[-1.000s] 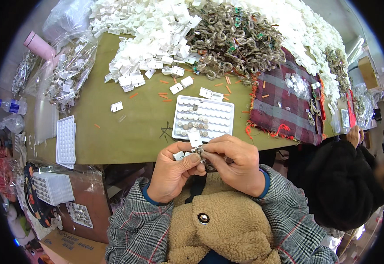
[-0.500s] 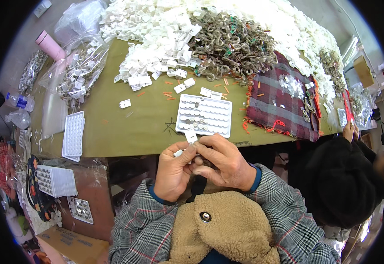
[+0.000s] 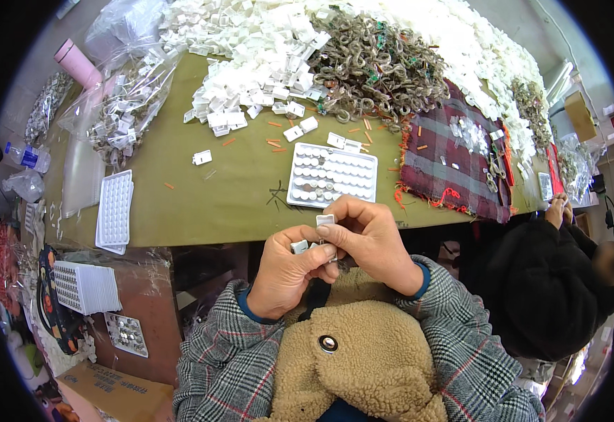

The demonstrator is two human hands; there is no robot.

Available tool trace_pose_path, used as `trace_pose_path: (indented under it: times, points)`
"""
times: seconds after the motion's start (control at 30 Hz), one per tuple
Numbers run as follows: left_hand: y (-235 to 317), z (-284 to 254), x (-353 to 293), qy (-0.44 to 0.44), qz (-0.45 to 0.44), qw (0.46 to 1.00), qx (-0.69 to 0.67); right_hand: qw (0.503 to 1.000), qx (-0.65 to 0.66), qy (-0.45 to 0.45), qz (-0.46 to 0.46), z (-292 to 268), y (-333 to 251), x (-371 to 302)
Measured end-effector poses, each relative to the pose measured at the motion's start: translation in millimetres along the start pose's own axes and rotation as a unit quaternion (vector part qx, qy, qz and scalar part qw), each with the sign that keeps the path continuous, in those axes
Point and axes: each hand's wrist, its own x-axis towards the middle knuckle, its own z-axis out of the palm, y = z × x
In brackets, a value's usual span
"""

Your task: The person repeatedly picks small white plastic housings and metal contacts from a table, inserts the contacts into the housings, and places the assembled units into a white tray. The person handles items one at a time and continues the same insertion cycle throughout the clip.

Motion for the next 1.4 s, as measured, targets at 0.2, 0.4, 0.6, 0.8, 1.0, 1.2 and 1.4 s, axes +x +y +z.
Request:
trace_pose_path:
  times: [0.2,0.4,0.6,0.8,1.0,1.2,1.4]
  points:
    - [-5.2,-7.2,5.0,-0.117,-0.056,0.978,-0.161,0.916,-0.215,-0.008,-0.339,-13.3,2.9,-1.6]
    - [-12.6,2.3,10.3,-0.077,-0.061,0.973,-0.208,0.772,-0.336,0.042,-0.538,-22.7,6.4,-6.5]
    - [-19.6,19.3,20.8,-0.072,-0.077,0.990,-0.099,0.676,-0.402,0.077,-0.613,-48.4,15.1,-9.8]
    - [-24.3,44.7,33.0,-0.074,-0.171,0.971,-0.150,0.690,-0.364,0.110,-0.616,-80.9,27.7,-24.0]
    - [-37.5,59.9,48.0,-0.130,-0.118,0.983,-0.051,0.803,-0.300,0.378,-0.351,-185.0,21.0,-34.7]
    - [-33.9,69.4,53.4,-0.149,-0.150,0.977,-0.031,0.802,-0.370,0.361,-0.298,-216.2,23.1,-12.3]
    - [-33.4,63.0,51.0,-0.139,-0.154,0.978,0.004,0.779,-0.396,0.391,-0.289,-194.7,16.6,5.9]
